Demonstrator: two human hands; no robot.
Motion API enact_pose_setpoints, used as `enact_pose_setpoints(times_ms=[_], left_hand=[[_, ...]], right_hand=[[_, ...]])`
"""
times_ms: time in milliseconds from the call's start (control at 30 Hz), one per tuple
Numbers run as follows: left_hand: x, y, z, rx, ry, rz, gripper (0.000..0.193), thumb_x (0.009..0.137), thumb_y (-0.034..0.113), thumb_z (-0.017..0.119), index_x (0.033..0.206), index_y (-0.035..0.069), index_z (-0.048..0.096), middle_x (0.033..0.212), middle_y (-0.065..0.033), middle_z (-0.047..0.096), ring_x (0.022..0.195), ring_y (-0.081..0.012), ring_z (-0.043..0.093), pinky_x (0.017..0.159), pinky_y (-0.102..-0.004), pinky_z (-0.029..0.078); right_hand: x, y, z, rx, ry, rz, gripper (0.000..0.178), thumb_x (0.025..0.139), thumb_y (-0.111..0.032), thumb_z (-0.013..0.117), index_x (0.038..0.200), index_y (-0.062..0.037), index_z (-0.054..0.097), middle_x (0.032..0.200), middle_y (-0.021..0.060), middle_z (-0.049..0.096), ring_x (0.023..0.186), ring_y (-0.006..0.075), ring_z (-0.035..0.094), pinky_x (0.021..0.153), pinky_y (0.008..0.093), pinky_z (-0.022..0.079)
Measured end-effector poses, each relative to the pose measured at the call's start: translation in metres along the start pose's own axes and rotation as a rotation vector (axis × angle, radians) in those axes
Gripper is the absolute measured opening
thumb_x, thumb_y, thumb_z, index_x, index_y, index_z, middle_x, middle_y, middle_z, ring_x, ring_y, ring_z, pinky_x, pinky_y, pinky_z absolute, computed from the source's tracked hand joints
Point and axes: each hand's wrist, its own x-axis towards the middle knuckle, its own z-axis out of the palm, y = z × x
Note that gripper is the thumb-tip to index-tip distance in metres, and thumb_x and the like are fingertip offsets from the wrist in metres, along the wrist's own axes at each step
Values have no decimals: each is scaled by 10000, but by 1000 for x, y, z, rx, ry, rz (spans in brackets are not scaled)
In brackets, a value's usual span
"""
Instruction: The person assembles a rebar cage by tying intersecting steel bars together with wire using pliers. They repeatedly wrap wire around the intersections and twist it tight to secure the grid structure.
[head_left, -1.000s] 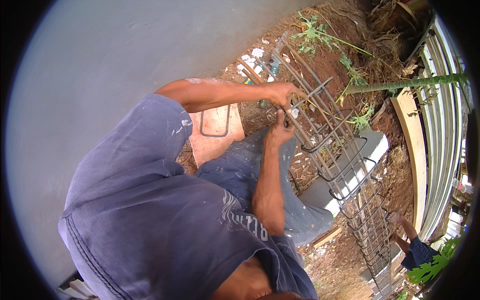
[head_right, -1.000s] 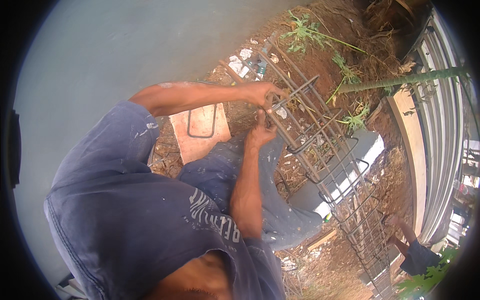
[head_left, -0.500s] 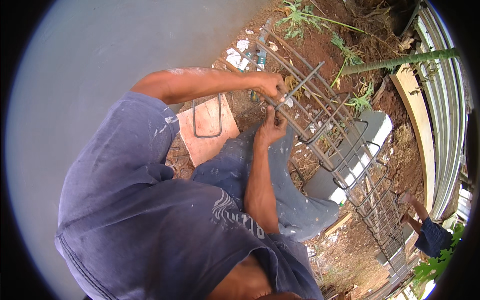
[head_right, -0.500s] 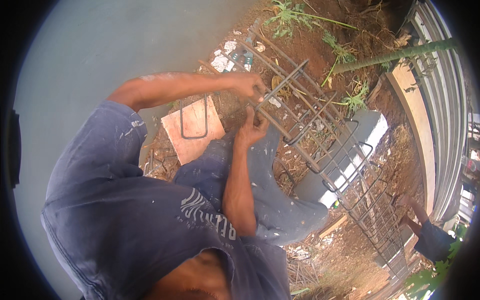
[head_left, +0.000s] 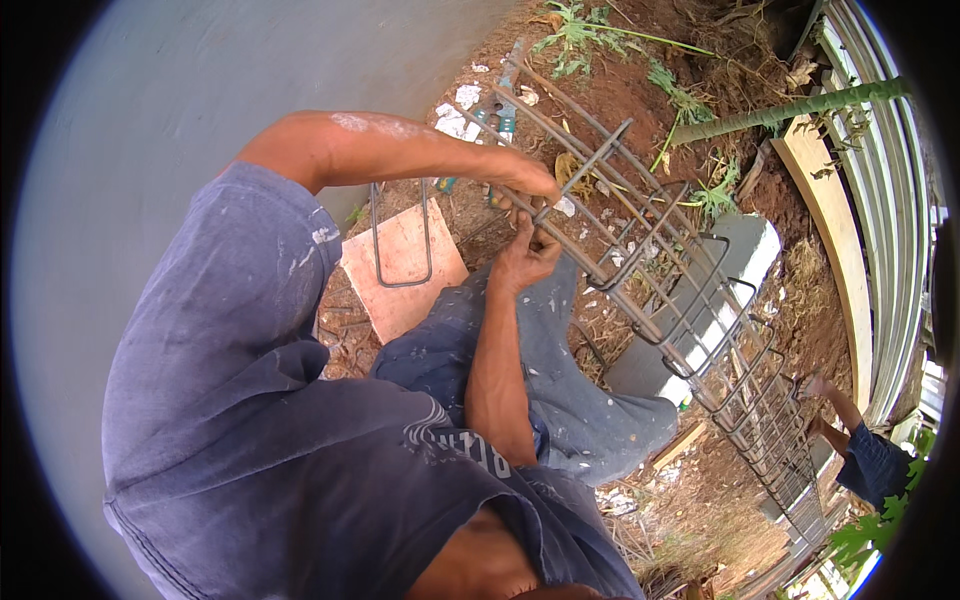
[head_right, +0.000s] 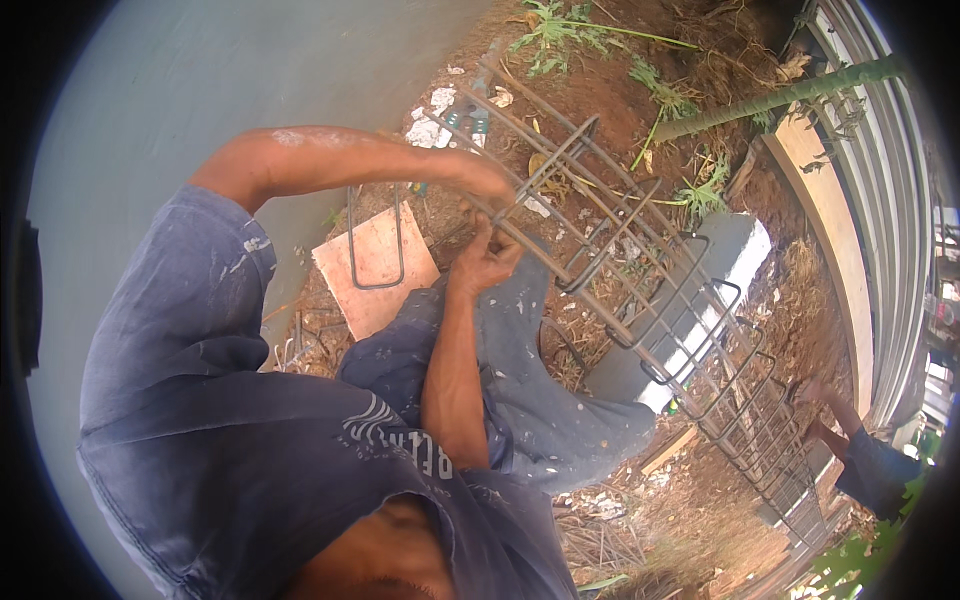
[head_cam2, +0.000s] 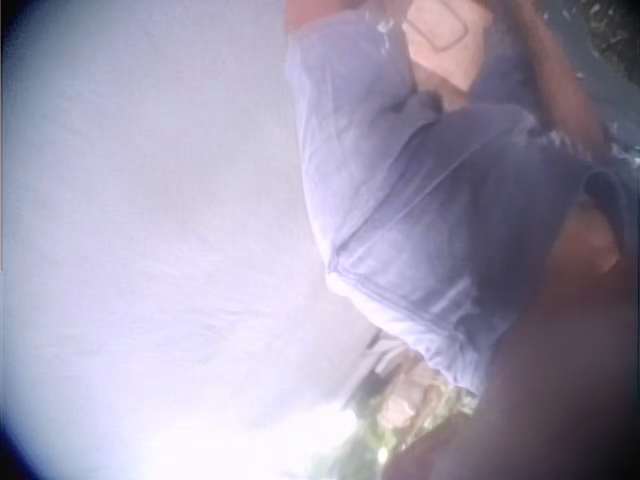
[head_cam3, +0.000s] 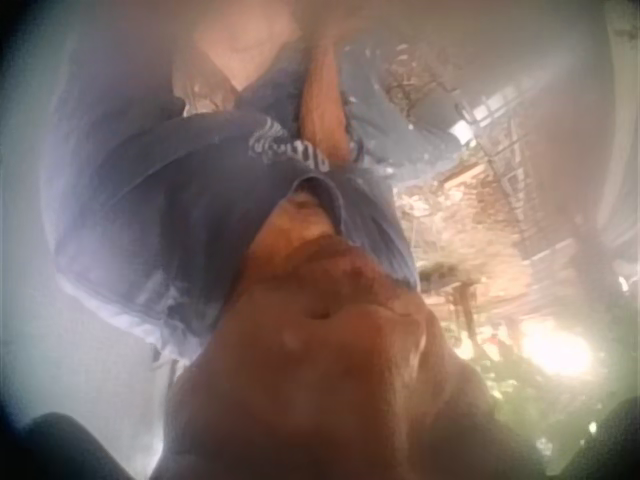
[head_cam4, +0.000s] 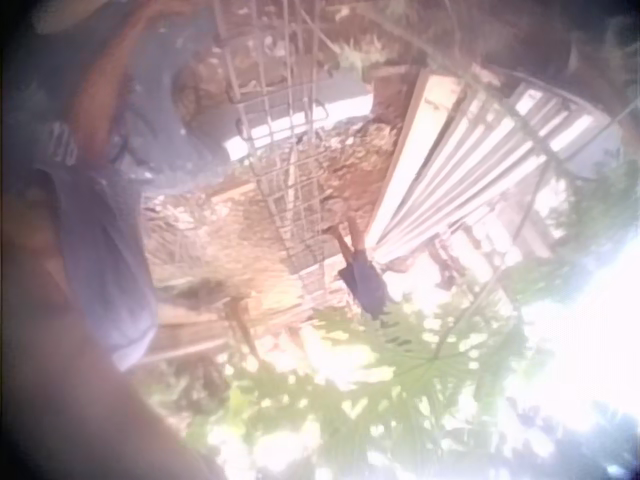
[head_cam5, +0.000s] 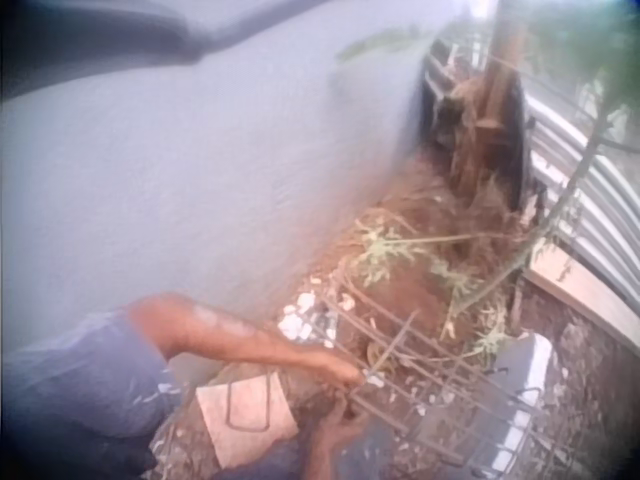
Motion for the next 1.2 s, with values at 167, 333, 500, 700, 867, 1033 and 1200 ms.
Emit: enact_pose_setpoints(times_ms=[167, 333, 500, 700, 867, 1033, 1200], left_hand=[[5, -13, 15, -98, 228, 198, 172, 712, 177, 598, 738, 14, 644, 700, -72, 618, 618, -171, 516, 519, -363, 352], [19, -30, 21, -164, 348, 323, 163, 601, 129, 640, 717, 15, 646, 618, -98, 560, 599, -190, 514, 520, -370, 389], [20, -13, 23, -159, 431, 25, 211, 638, 134, 625, 733, -53, 650, 705, -149, 629, 600, -211, 556, 537, -403, 429], [-6, -11, 47, -124, 695, 186, 132, 649, 86, 639, 750, 4, 653, 704, -132, 623, 631, -263, 574, 603, -416, 428], [-18, -43, 76, -9, 962, 617, 126, 724, 155, 680, 828, 84, 679, 799, -74, 638, 813, -286, 568, 864, -422, 396], [-15, -58, 93, -84, 1030, 884, 94, 771, 116, 669, 851, 76, 697, 869, -57, 641, 903, -242, 556, 927, -377, 378], [-11, -59, 110, -2, 1174, 983, 102, 764, 96, 670, 859, 71, 702, 853, -58, 618, 900, -229, 567, 973, -419, 372]], right_hand=[[1, -13, 1, 111, 0, 68, 334, 789, -181, 809, 723, -20, 525, 717, 15, 531, 645, 109, 432, 588, 277, 391], [2, -34, -5, 180, -25, 244, 268, 792, -110, 799, 713, -5, 565, 692, 17, 560, 644, 105, 452, 585, 285, 405], [5, -48, -12, 202, -100, 326, 214, 810, -94, 771, 768, 5, 585, 692, 43, 585, 627, 115, 501, 573, 292, 430], [15, -37, -22, 150, -223, 370, 199, 811, -100, 770, 801, 14, 608, 712, 34, 589, 646, 101, 514, 589, 280, 426], [34, -52, -44, 37, -431, 617, 159, 857, -124, 708, 811, -3, 617, 652, 10, 536, 520, 70, 443, 458, 238, 340], [57, -92, -73, -208, -709, 604, 147, 882, -138, 649, 781, -40, 606, 596, -17, 484, 424, 52, 383, 364, 222, 288], [69, -121, -94, -678, -1035, 117, 176, 893, -123, 576, 825, 23, 648, 618, 114, 606, 505, 215, 562, 490, 357, 423]])
